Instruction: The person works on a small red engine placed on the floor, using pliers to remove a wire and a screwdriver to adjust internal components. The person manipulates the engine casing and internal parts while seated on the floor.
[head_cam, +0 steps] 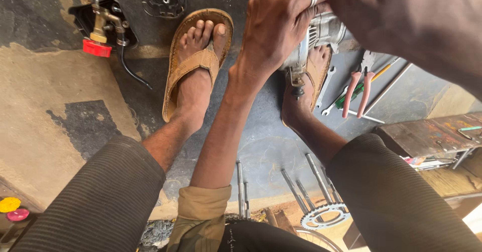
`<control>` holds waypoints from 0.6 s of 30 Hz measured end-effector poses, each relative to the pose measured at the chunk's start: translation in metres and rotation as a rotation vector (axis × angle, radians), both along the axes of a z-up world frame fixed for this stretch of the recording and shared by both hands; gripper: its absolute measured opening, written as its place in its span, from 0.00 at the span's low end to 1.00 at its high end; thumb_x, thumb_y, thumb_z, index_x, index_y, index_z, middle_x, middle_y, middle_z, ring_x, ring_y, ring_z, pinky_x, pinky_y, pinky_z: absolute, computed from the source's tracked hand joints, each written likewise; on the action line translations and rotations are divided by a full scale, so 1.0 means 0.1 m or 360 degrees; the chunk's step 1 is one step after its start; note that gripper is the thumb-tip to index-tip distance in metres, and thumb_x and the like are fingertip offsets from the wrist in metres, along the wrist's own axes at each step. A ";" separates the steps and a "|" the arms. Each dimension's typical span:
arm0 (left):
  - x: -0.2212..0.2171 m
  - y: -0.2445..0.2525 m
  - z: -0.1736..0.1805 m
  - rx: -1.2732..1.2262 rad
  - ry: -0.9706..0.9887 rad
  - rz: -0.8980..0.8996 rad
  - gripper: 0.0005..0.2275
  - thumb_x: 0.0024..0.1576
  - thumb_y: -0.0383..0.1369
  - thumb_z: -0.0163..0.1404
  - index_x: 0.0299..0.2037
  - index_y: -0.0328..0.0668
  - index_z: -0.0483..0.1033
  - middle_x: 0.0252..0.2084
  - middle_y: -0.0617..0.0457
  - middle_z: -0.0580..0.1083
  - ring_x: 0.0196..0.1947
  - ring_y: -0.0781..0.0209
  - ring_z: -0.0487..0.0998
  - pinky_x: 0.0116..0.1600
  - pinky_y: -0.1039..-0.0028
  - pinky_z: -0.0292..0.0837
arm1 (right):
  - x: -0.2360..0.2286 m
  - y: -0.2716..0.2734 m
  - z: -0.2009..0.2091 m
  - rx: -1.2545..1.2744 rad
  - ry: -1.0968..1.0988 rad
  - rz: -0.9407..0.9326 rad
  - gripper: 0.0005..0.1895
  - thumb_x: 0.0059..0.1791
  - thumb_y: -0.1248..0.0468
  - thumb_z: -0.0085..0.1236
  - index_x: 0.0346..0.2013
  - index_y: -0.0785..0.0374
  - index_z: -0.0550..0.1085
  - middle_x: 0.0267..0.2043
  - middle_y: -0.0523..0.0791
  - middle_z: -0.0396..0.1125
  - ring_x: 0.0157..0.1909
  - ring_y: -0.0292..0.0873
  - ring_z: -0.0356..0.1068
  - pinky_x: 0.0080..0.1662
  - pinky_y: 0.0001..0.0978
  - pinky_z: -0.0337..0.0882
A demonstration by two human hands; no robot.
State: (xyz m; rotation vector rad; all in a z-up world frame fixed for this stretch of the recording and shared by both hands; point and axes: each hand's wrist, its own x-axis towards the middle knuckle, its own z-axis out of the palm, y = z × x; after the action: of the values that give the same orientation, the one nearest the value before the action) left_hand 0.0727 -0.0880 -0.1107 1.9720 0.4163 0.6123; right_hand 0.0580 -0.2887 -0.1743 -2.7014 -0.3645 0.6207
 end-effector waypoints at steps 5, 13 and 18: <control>0.02 0.00 0.03 -0.0106 0.0007 0.0021 0.08 0.58 0.30 0.61 0.46 0.46 0.83 0.46 0.54 0.80 0.45 0.56 0.82 0.49 0.66 0.79 | -0.04 0.18 0.28 0.0441 0.0222 -0.0304 0.28 0.54 0.67 0.45 0.69 0.67 0.56 0.74 0.52 0.49 0.78 0.50 0.44 0.75 0.32 0.41; 0.01 -0.04 -0.08 0.0023 0.0296 0.0006 0.05 0.57 0.26 0.60 0.29 0.36 0.79 0.33 0.50 0.78 0.33 0.55 0.81 0.41 0.63 0.77 | -0.03 0.07 0.19 0.0108 0.0074 -0.0101 0.30 0.57 0.62 0.41 0.75 0.66 0.53 0.79 0.54 0.45 0.81 0.51 0.39 0.77 0.35 0.37; 0.00 0.03 -0.15 -0.0007 0.0038 0.0012 0.04 0.55 0.25 0.60 0.34 0.32 0.77 0.32 0.46 0.77 0.33 0.48 0.81 0.39 0.61 0.77 | -0.07 0.03 0.31 0.0350 0.0375 -0.0463 0.24 0.57 0.59 0.44 0.65 0.68 0.66 0.73 0.54 0.58 0.76 0.51 0.53 0.76 0.35 0.49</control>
State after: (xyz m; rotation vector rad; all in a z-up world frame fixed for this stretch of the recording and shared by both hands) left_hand 0.0726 -0.0855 -0.1254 1.9758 0.4396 0.5928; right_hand 0.0509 -0.2857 -0.1434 -2.3770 0.0220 0.7522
